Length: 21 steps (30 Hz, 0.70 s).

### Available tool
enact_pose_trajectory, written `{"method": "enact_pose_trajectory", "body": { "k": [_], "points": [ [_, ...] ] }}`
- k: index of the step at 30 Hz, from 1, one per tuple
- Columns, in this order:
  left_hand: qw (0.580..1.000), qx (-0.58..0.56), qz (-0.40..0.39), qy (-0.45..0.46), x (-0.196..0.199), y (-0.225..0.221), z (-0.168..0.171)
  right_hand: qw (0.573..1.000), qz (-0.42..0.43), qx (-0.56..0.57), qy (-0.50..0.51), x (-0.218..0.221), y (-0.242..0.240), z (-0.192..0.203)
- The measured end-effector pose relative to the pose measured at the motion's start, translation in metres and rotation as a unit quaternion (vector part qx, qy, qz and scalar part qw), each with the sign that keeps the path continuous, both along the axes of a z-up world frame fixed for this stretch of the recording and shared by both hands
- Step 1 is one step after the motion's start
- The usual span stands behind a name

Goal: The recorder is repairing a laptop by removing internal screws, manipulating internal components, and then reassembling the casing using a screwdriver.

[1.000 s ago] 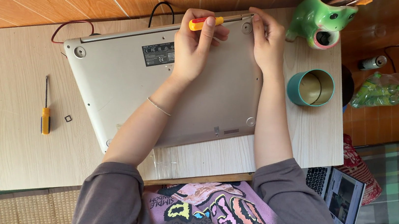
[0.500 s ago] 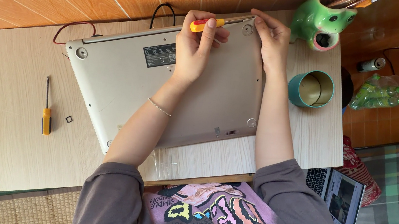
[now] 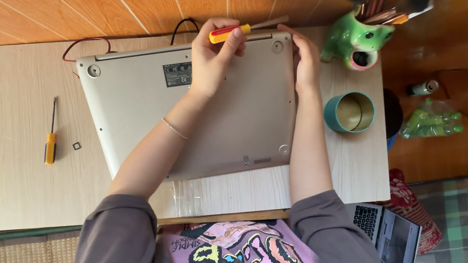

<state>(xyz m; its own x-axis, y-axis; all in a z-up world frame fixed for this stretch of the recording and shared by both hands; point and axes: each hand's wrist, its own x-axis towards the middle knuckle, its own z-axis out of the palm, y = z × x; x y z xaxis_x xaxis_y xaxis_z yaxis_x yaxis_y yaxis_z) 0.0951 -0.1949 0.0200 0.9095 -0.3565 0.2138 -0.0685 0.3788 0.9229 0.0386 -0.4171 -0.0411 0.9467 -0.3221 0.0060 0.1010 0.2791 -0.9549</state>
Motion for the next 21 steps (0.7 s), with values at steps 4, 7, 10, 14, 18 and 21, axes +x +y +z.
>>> {"method": "enact_pose_trajectory", "body": {
  "k": [4,7,10,14,18,21],
  "points": [
    [0.992,0.113,-0.011,-0.050,0.001,-0.003,0.044,0.997,0.066,0.033,-0.017,-0.003,0.001,0.001],
    [0.956,0.234,-0.008,-0.178,0.003,-0.009,0.073,0.995,0.073,-0.061,0.005,-0.008,0.010,0.017],
    [0.890,0.316,-0.001,-0.330,0.010,-0.021,0.090,0.993,0.056,-0.096,0.047,-0.007,0.010,0.012],
    [0.805,0.404,0.013,-0.433,0.023,-0.040,0.096,0.994,0.073,-0.074,0.046,-0.006,0.009,0.011],
    [0.765,0.420,0.042,-0.486,0.028,-0.055,0.094,0.993,0.064,-0.086,0.053,-0.005,0.009,0.008],
    [0.749,0.425,0.058,-0.505,0.029,-0.061,0.092,0.991,0.052,-0.098,0.077,-0.006,0.009,0.011]
  ]
}}
